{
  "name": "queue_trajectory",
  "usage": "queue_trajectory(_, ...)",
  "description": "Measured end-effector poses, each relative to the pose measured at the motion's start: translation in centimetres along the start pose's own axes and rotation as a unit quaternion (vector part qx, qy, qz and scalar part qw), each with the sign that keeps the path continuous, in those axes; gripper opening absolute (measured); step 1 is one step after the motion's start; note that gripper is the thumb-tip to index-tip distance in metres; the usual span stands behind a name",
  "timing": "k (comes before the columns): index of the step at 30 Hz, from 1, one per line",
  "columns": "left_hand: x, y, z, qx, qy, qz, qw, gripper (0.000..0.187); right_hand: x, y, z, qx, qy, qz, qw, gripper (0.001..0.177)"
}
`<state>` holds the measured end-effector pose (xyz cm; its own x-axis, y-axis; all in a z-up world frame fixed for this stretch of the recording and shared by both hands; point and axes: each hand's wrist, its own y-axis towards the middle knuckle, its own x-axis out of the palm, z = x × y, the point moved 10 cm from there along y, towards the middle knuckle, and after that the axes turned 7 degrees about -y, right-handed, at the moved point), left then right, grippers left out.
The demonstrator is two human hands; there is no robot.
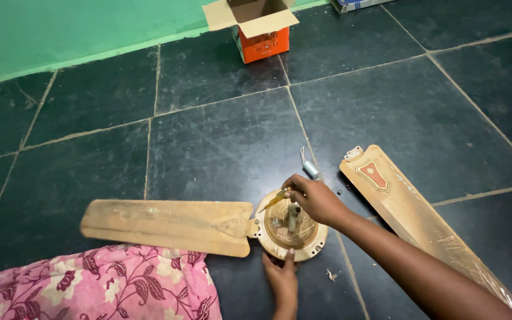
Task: The person sits on a tiled floor and attaches a wooden fan blade to a fan motor housing using a screwdriver. They align the blade, insert screws, and tighten them to secure the blade to the central hub.
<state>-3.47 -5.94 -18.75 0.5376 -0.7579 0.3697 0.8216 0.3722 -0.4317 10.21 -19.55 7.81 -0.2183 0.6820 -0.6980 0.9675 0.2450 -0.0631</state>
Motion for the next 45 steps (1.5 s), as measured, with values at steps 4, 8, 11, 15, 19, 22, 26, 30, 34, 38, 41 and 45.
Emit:
queue_trajectory(4, -0.7, 0.1, -1.2, 0.092, 0.032, -0.007, 0.995, 0.083, 1.4, -0.2, 1.0, -0.013, 0.026, -0.011, 1.0, 0.023)
queue_trajectory(8, -1.5, 1.0, -1.7, 0.093, 0.029, -0.034, 0.995, 0.082, 3.9, -0.5, 2.2, -0.011, 0.016, -0.065, 0.998, 0.024)
queue_trajectory(11, -1.6, 1.7, -0.2, 0.077, 0.064, -0.066, 0.993, 0.069, 4.7, -0.4, 2.6, -0.024, -0.008, -0.064, 0.998, 0.024)
queue_trajectory(15, -5.6, 1.1, 0.2, -0.094, 0.019, 0.081, 0.992, 0.066, 4.9, 0.0, 3.0, -0.012, -0.019, -0.066, 0.998, 0.022)
queue_trajectory(19, -10.9, 3.7, 3.8, -0.097, -0.144, 0.185, 0.967, 0.05, 5.2, 0.3, 2.9, -0.003, -0.022, -0.087, 0.996, 0.021)
queue_trajectory(22, -15.0, 6.4, 5.5, -0.071, -0.148, 0.159, 0.973, 0.037, 4.8, -0.2, 2.7, -0.013, -0.037, -0.078, 0.996, 0.023)
queue_trajectory(26, -17.7, 7.4, 4.8, -0.028, -0.116, 0.132, 0.984, 0.025, 5.1, -0.3, 2.3, -0.006, -0.036, -0.085, 0.996, 0.023)
queue_trajectory(30, -17.9, 6.1, 3.0, -0.019, -0.136, 0.157, 0.978, 0.021, 5.0, -0.6, 1.8, -0.008, -0.052, -0.079, 0.996, 0.022)
queue_trajectory(34, -17.2, 4.0, 2.1, -0.021, -0.148, 0.142, 0.978, 0.019, 4.7, -0.7, 1.4, -0.001, -0.069, -0.09, 0.994, 0.022)
queue_trajectory(38, -16.2, 3.8, 1.3, 0.016, -0.205, 0.121, 0.971, 0.017, 4.5, -1.1, 1.4, 0.011, -0.069, -0.089, 0.994, 0.023)
queue_trajectory(41, -15.5, 4.0, 0.9, 0.033, -0.227, 0.115, 0.966, 0.017, 4.3, -1.4, 1.2, 0.009, -0.077, -0.068, 0.995, 0.023)
queue_trajectory(45, -13.5, 4.5, 0.4, 0.011, -0.243, 0.098, 0.965, 0.013, 4.1, -1.9, 1.3, 0.018, -0.059, -0.057, 0.996, 0.024)
